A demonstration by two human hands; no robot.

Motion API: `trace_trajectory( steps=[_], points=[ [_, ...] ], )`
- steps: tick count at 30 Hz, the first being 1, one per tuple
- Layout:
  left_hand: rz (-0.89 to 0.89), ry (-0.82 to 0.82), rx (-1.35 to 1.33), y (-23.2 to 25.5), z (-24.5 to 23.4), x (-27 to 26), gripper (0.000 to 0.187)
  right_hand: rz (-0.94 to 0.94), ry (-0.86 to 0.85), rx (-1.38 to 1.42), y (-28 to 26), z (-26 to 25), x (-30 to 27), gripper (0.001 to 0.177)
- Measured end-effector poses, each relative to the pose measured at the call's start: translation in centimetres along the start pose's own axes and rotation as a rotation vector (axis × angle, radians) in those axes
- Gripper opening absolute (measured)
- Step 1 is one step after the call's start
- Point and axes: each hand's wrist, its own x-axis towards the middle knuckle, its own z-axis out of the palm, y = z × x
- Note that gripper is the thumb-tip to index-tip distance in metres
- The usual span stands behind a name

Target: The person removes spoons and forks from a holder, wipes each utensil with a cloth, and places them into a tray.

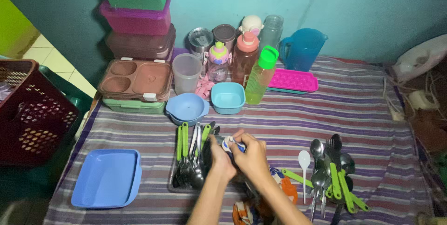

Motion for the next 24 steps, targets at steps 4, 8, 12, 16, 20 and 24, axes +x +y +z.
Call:
trace_trajectory(
  steps=[4,8,12,16,20,24],
  points=[
    [0.059,-0.145,0.223,0.9,-1.2,1.9,0.083,0.132,-0.142,0.166,3.5,-0.1,0.2,0.015],
    [0.174,-0.32,0.436,1.2,-3.2,4.4,0.061,0.748,-0.108,0.914,5.9,-2.9,0.9,0.018],
    [0.287,-0.445,0.47,0.0,-2.4,4.6,0.054,0.749,-0.197,0.757,6.3,-1.7,0.9,0.019],
    [0.7,-0.482,0.615,0.8,0.1,4.5,0.052,0.328,-0.175,0.455,6.6,1.9,-1.2,0.019],
    [0.789,-0.59,0.567,3.6,1.5,4.2,0.047,0.679,-0.434,0.677,6.5,1.9,-4.4,0.021],
    [0.718,-0.61,0.561,3.3,1.9,3.4,0.044,0.495,-0.451,0.72,7.1,1.7,-4.9,0.019]
  ],
)
